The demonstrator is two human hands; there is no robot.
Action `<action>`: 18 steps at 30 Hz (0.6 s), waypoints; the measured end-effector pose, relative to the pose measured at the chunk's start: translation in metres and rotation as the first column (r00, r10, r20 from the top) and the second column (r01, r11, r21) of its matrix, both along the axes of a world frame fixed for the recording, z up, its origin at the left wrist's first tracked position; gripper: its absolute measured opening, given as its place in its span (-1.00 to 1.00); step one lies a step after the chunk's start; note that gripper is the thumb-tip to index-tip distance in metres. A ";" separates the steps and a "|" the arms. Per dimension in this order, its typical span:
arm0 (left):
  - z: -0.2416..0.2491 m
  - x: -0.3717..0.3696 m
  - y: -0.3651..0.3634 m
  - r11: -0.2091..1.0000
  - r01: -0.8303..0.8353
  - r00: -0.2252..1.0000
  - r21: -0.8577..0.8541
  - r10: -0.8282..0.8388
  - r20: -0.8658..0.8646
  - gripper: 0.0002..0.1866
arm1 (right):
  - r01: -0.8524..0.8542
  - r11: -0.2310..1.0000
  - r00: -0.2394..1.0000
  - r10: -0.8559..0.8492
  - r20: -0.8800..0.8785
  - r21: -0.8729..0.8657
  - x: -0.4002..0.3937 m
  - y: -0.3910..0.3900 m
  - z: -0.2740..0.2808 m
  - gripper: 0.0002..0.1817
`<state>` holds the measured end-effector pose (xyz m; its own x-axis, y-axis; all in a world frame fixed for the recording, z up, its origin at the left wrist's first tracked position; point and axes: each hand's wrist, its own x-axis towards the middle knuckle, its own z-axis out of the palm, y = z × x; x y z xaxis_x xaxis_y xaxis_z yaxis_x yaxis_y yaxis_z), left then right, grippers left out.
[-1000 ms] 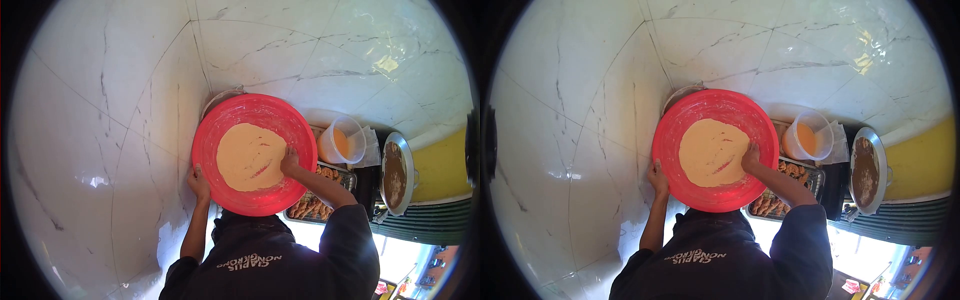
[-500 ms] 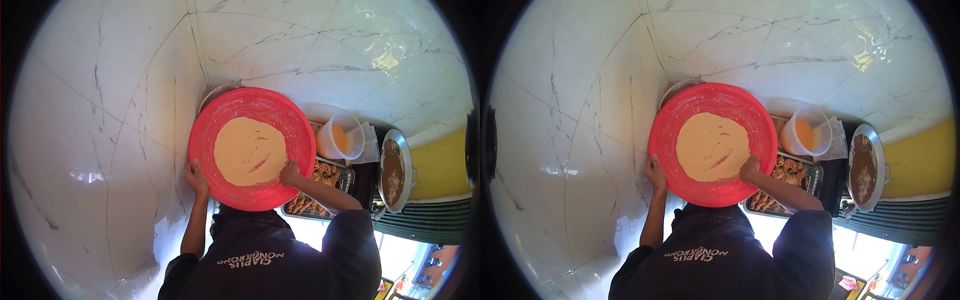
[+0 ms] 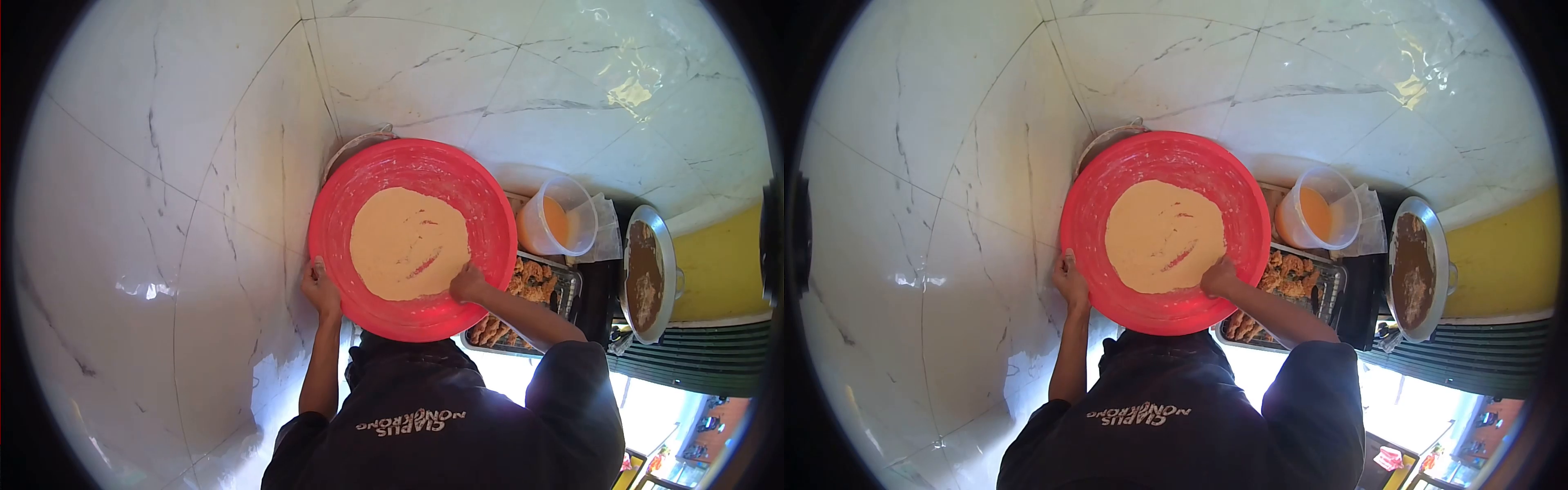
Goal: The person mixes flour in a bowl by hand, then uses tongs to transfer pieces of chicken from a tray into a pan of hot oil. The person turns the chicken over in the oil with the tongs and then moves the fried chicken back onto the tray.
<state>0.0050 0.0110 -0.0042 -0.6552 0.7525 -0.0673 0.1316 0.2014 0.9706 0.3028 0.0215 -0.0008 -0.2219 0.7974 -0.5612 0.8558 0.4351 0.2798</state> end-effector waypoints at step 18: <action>0.004 0.004 0.001 0.997 -0.045 0.998 0.067 0.041 0.054 -0.68 | -0.028 0.916 0.990 -0.031 -0.141 -0.401 -0.018 0.016 0.013 -0.67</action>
<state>0.0095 0.0119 -0.0006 -0.6838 0.7278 -0.0518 0.0730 0.1389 0.9876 0.2851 0.0379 0.0118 -0.3215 0.5123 -0.7963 0.8740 0.4841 -0.0415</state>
